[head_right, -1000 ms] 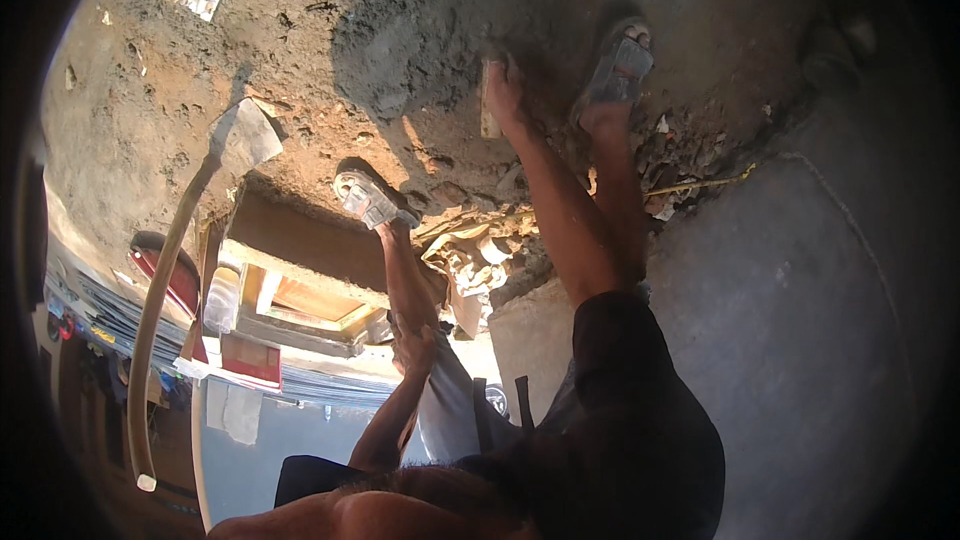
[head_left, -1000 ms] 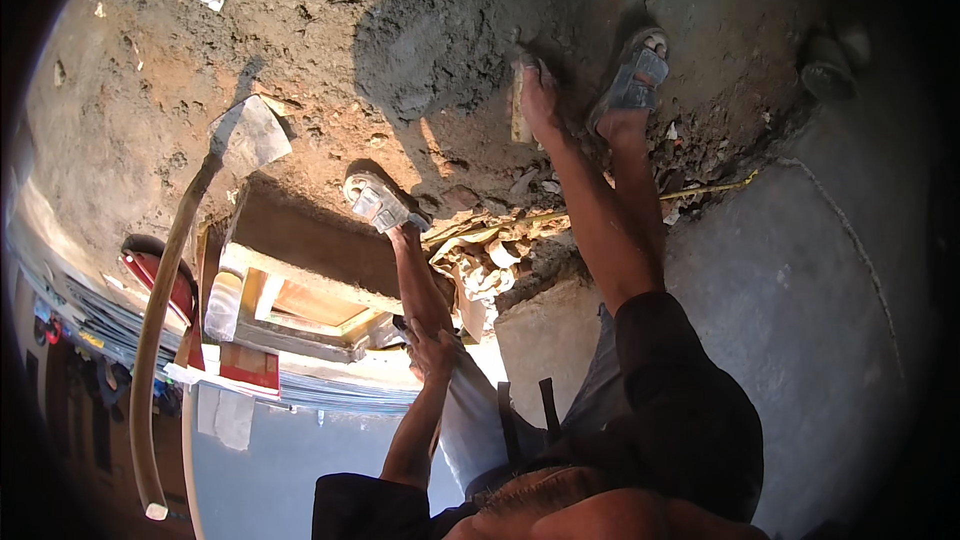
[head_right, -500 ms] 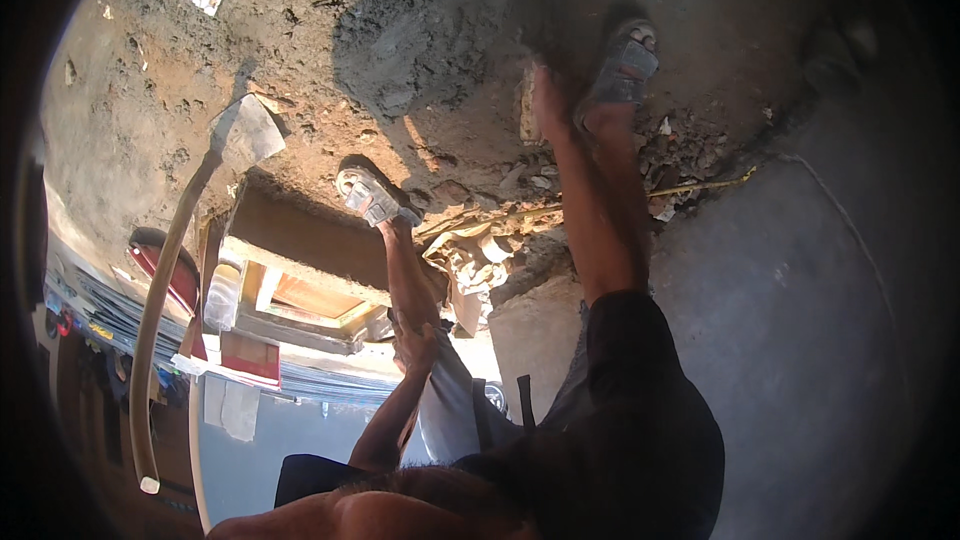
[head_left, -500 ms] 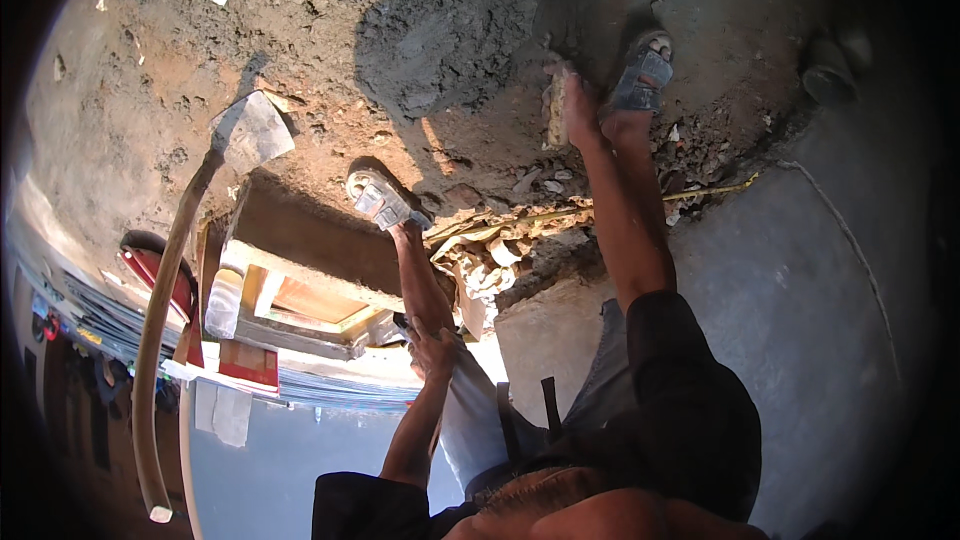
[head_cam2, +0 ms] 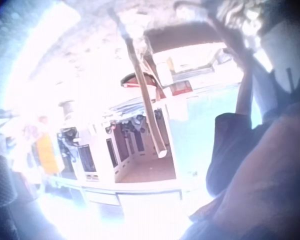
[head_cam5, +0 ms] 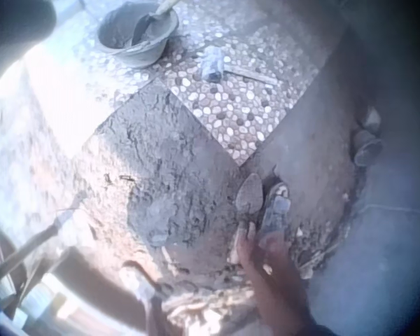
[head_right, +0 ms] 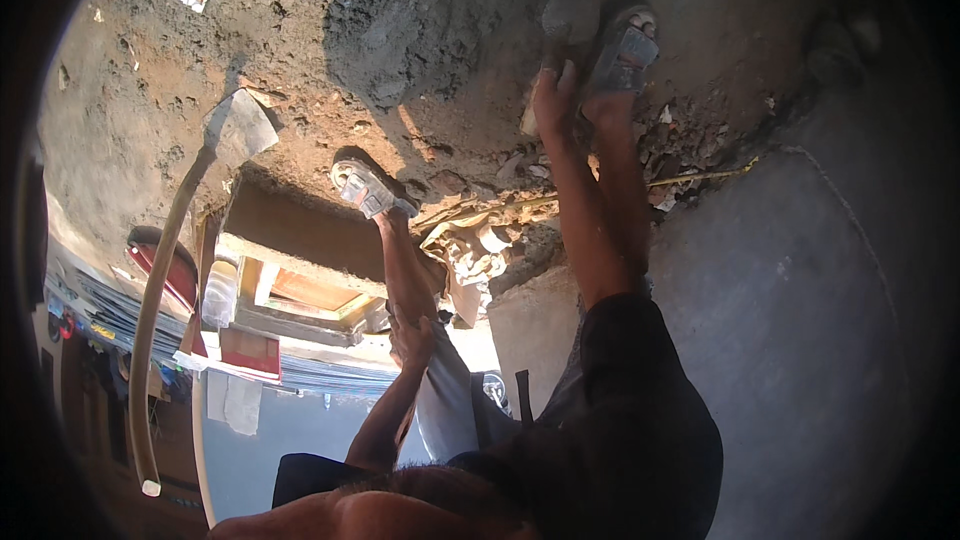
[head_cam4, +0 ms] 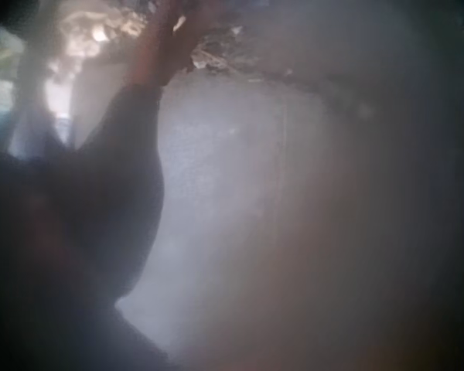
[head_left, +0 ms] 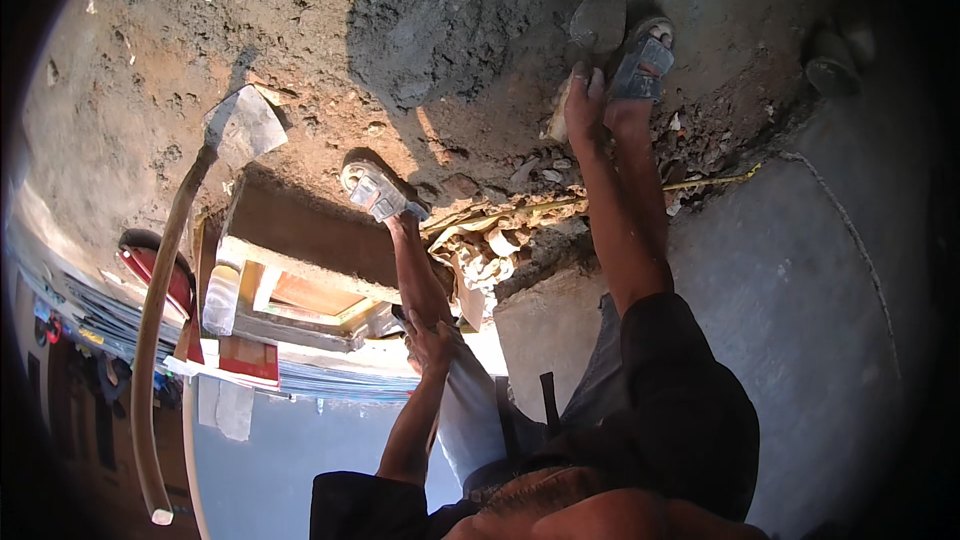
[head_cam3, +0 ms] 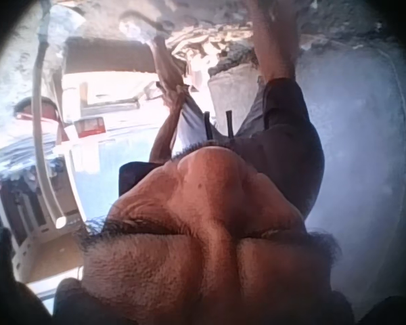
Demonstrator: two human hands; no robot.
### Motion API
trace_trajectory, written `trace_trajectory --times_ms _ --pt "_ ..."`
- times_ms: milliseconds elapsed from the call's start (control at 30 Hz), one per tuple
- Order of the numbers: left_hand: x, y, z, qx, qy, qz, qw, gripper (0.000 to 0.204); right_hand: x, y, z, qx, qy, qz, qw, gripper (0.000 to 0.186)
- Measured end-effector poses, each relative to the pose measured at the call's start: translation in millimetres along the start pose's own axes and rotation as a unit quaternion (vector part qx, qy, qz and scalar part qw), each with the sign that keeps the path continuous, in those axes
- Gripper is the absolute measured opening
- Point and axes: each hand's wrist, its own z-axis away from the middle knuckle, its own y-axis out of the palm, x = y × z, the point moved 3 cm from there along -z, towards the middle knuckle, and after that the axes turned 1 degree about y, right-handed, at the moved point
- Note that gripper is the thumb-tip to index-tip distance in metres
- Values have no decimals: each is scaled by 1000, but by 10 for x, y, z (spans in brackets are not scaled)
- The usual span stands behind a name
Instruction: The person spreads mortar on a patch of ground with a trowel, rinses a tile in a water basin, and carries the tile toward the tiling area.
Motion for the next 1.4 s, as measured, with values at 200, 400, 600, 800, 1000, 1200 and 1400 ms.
trace_trajectory --times_ms 200,400,600,800,1000,1200,1400 --pt "15 65 -23 -7 9 -12 1000 78 -165 385 -232 -102 63 15 993 47" --pt "-8 82 -11 -7 -2 -18 1000 78 -298 883 321 -39 139 -172 974 45" --pt "23 50 -48 -16 0 -11 1000 75 -195 1020 393 66 145 -319 934 36" --pt "58 65 -35 -11 -26 -8 1000 76 683 1139 449 158 -8 -68 985 38" --pt "73 46 -37 20 -29 5 999 77 858 1096 520 36 -117 178 976 51" --pt "166 150 -76 1 -8 17 1000 77 224 510 368 59 216 -263 938 47" --pt "92 34 -84 9 3 4 1000 77 510 959 246 182 267 -224 919 45"
